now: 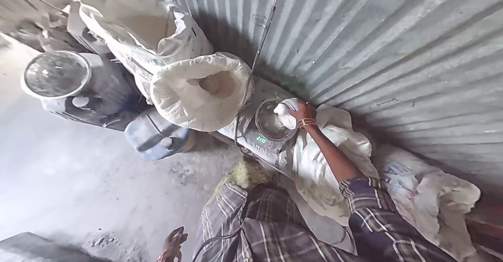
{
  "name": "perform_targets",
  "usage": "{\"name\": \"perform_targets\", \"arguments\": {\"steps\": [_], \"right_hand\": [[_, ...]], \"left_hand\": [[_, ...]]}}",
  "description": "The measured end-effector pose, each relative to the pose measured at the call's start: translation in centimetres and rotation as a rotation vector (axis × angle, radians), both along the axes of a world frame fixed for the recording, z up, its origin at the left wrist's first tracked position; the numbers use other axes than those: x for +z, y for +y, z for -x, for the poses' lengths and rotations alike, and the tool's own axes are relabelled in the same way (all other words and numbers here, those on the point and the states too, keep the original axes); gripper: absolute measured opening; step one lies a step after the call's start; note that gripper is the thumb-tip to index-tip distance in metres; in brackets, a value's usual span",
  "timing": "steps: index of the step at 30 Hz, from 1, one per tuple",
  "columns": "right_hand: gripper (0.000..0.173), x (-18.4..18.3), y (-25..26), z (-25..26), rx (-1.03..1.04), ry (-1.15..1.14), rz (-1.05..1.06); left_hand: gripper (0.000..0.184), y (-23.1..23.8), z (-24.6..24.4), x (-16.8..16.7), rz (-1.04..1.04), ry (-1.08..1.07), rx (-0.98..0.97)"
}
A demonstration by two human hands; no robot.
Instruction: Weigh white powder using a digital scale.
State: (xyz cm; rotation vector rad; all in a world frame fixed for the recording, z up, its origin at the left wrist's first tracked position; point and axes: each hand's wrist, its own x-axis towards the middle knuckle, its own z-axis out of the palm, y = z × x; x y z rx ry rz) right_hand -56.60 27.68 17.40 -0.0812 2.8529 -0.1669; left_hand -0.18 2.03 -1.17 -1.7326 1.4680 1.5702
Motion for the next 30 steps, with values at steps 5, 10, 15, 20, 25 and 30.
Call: {"name": "perform_targets", "arguments": {"steps": [5, 10, 15, 20, 25, 30], "right_hand": [[0.068, -0.2, 0.8, -0.5, -0.101, 0.046, 0.027], [0.064, -0.4, 3.7, -0.3, -0.355, 0.077, 0.350], [0.063, -0.8, 6.3, -1.1, -0.584, 0.099, 0.646], [0.058, 1.1, 7.4, -3.2, -0.592, 0.147, 0.706], [0.058, 2.0, 8.4, -5.9, -0.676, 0.155, 0.746], [0.053, 2.0, 9.1, -8.8, -0.775, 0.187, 0.833]], "left_hand": [[0.038, -0.2, -0.6, 0.0, -0.002, -0.013, -0.004], [0.038, -2.2, 0.7, -0.1, 0.019, 0.040, -0.039], [0.036, -3.9, 2.1, 0.5, 0.045, 0.079, -0.086], [0.036, -5.3, 1.8, 0.1, 0.036, 0.048, -0.126], [0.036, -6.5, 1.2, -0.8, 0.016, 0.014, -0.182], [0.034, -7.9, 1.2, -2.7, -0.007, 0.035, -0.277]]}}
